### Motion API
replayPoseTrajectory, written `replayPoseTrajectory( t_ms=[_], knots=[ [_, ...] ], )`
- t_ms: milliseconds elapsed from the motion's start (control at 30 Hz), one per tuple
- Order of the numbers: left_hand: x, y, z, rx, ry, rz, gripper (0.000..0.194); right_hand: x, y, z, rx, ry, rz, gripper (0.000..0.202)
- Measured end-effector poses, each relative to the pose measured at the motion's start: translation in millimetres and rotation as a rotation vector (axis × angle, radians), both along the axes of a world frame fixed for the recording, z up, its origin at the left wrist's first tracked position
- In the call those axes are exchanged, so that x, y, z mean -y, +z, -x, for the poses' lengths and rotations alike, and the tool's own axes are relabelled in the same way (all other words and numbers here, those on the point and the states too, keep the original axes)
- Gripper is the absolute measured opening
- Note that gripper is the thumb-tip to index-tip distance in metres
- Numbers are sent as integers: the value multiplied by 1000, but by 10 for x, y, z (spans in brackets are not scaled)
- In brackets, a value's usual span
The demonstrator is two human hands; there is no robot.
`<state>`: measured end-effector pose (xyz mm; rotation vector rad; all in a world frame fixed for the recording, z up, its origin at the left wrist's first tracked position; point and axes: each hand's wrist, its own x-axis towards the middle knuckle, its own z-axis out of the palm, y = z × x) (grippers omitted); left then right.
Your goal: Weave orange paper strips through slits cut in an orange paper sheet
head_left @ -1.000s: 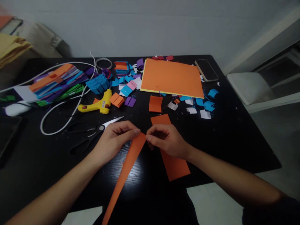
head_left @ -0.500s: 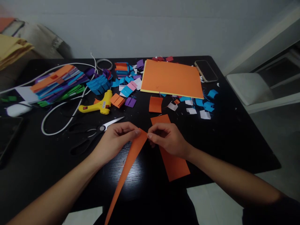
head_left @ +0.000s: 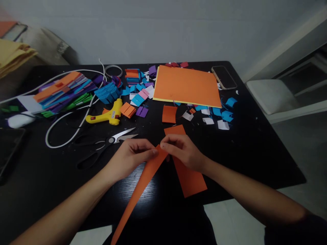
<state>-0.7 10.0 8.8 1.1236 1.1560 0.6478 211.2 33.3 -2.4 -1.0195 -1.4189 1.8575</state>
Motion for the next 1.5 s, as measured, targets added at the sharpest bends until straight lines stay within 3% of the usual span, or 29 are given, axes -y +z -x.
replayPoseTrajectory(
  t_ms=[100,200,333,400,467,567,633,700,767,867,1067,1333,1500],
  knots=[
    [28,1,-40,-15,-28,-4,24,10,31,20,74,0,-93,25],
    [-14,42,11,-42,-41,-8,25,-50,44,-1,100,-110,-164,26],
    [-212,154,320,-99,-158,-7,27,-237,21,-99,67,-375,-175,27],
    [-330,196,533,-151,-133,-29,27,-322,-4,-144,19,-478,-141,27],
    [-420,210,712,-149,0,-19,25,-370,-32,-169,-28,-531,-109,26],
    [-476,194,822,-17,377,-50,24,-376,-64,-180,-51,-511,-81,24],
    [-472,179,789,80,519,-96,23,-357,-64,-189,-71,-399,-41,21],
    [-451,170,711,150,558,-131,22,-333,-39,-202,-90,-184,26,19],
    [-419,160,621,177,536,-145,22,-302,3,-204,-78,39,79,15],
    [-346,126,487,158,398,-148,25,-225,55,-146,-26,182,104,12],
    [-143,70,189,3,50,-234,33,-28,29,63,-78,0,148,33],
    [-38,99,52,-108,24,-318,30,40,64,60,-147,-6,280,29],
    [-18,62,54,-115,-13,-315,25,41,69,57,-161,-6,260,30]
  ],
)
